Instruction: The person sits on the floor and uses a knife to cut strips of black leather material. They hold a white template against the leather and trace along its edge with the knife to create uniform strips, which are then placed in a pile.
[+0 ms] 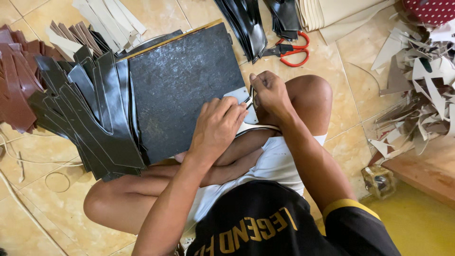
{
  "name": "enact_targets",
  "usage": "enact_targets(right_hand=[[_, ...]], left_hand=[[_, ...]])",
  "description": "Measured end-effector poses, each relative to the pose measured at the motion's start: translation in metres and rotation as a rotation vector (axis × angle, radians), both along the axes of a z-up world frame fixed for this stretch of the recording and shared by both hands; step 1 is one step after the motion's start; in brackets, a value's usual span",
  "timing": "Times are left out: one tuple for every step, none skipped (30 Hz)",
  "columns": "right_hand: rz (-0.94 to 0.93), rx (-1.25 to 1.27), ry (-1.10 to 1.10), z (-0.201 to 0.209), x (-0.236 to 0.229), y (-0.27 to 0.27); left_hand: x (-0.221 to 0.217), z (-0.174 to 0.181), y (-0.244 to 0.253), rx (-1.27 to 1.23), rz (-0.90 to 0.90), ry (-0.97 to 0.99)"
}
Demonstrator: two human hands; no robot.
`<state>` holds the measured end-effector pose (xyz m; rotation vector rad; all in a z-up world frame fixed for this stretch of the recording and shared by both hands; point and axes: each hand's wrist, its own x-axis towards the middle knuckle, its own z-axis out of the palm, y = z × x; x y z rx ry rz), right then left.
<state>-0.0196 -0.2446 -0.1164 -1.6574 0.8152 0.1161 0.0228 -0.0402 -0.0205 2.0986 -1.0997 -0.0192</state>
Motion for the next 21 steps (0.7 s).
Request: enact_targets(right_hand=[[0.011,-0.020,0.019,-0.002,0.002,-0.001],[0.023,-0.041,0.038,-0.003,0.003,-0.002],[0.035,-0.061,0.058,-0.004,0.005,-0.002],[0.049,-0.075,0.067,-0.004,0.007,-0.002],[0.063,-0.089,0.075,-0.005,0.009,-0.003],[0.073,-0.105,0.085,-0.006,0.010,-0.004],[0.094,-0.147,0.094,-0.008,0.011,-0.005],[0.113,-0.188,0.104,-0.010,0.012,-0.006],[0.133,-0.230,0.113,-0.013,0.013,-0.007],[0.164,-0.288,0.119,-0.016,0.014,-0.008],[0.196,-0.346,0.126,-0.020,0.015,-0.010],[0.230,-0.407,0.130,-0.023,0.018,-0.012],[0.240,-0.408,0.147,-0.026,0.020,-0.015],[0.249,-0.408,0.165,-0.029,0.022,-0.016],[0.259,-0.408,0.182,-0.032,0.023,-0.017],[0.276,-0.427,0.166,-0.034,0.025,-0.019],[0.293,-0.445,0.150,-0.037,0.026,-0.019],[0.312,-0.462,0.133,-0.039,0.027,-0.020],[0.317,-0.470,0.137,-0.041,0.028,-0.022],[0.325,-0.476,0.140,-0.042,0.030,-0.024],[0.333,-0.482,0.142,-0.044,0.032,-0.026]], left_hand=[[0.001,0.000,0.000,0.001,-0.003,0.000],[0.001,0.000,-0.001,0.000,-0.006,0.001],[0.001,0.000,-0.002,-0.004,0.000,-0.004],[0.000,0.001,-0.002,-0.005,0.007,-0.008],[-0.001,0.001,-0.002,-0.006,0.013,-0.012],[-0.001,0.001,-0.002,-0.002,0.013,-0.005],[-0.002,0.001,-0.002,0.003,0.013,0.001],[-0.001,0.001,-0.003,0.007,0.011,0.006],[-0.001,0.001,-0.003,0.003,0.010,0.002],[-0.001,0.001,-0.003,0.000,0.010,-0.001],[-0.001,0.000,-0.003,-0.002,0.010,-0.003],[0.000,0.000,-0.004,-0.003,0.007,-0.004],[0.001,-0.001,-0.004,-0.004,0.004,-0.005],[0.001,-0.001,-0.004,-0.004,0.000,-0.006],[0.000,0.000,-0.003,0.007,0.000,-0.008],[0.000,0.001,-0.003,0.017,-0.001,-0.012],[0.001,0.001,-0.003,0.026,-0.002,-0.015],[0.001,0.001,-0.003,0.020,-0.004,-0.016],[0.001,0.001,-0.003,0.014,-0.006,-0.016],[0.001,0.001,-0.003,0.010,-0.006,-0.017],[0.001,0.001,-0.002,0.010,-0.004,-0.014]])
